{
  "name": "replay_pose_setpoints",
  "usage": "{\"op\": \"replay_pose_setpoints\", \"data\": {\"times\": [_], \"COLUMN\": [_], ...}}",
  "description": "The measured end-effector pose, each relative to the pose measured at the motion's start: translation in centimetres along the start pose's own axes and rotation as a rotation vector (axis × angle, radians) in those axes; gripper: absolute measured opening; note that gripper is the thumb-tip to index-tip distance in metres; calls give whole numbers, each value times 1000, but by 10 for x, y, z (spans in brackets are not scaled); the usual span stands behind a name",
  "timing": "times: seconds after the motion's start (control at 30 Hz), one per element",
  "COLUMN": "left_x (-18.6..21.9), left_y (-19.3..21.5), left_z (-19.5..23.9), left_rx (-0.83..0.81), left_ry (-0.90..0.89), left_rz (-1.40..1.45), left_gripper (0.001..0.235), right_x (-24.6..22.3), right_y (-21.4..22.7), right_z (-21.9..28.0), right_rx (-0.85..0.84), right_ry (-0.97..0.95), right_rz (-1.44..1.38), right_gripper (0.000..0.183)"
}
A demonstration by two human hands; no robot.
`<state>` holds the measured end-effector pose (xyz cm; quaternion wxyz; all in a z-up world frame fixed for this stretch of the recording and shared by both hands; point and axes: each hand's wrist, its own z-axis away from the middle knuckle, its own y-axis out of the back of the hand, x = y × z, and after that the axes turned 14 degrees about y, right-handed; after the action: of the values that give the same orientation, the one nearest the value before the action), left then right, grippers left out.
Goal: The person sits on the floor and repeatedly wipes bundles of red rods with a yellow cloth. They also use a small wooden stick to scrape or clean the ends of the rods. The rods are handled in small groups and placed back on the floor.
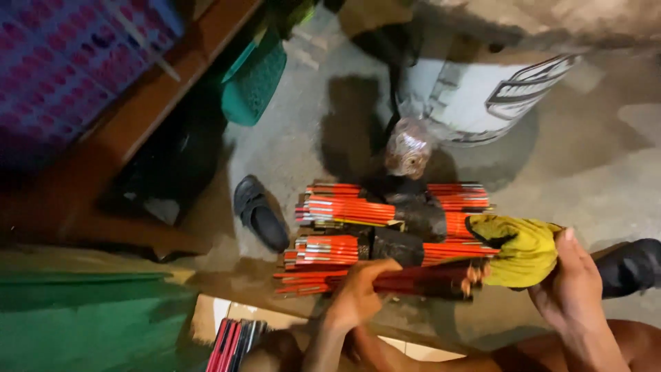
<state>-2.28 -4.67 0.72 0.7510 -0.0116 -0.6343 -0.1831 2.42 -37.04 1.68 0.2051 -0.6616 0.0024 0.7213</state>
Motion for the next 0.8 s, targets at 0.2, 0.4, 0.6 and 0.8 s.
{"op": "replay_pose_setpoints", "data": {"times": [0.2, 0.4, 0.6, 0.8], "left_x": [23, 24, 53, 59], "left_y": [-4, -10, -12, -6], "left_z": [10, 22, 48, 40], "left_rx": [-68, -34, -43, 293], "left_ry": [-266, -266, -318, -401], "left_rz": [48, -103, -224, -486], "left_gripper": [24, 50, 45, 21], "right_x": [-40, -60, -81, -66], "right_y": [-5, -14, -33, 91], "right_z": [18, 44, 67, 78], "right_rx": [-13, -121, -120, -287], "right_ry": [10, 305, 343, 43], "right_rz": [-45, -65, -53, 628], "right_gripper": [41, 22, 23, 56]}}
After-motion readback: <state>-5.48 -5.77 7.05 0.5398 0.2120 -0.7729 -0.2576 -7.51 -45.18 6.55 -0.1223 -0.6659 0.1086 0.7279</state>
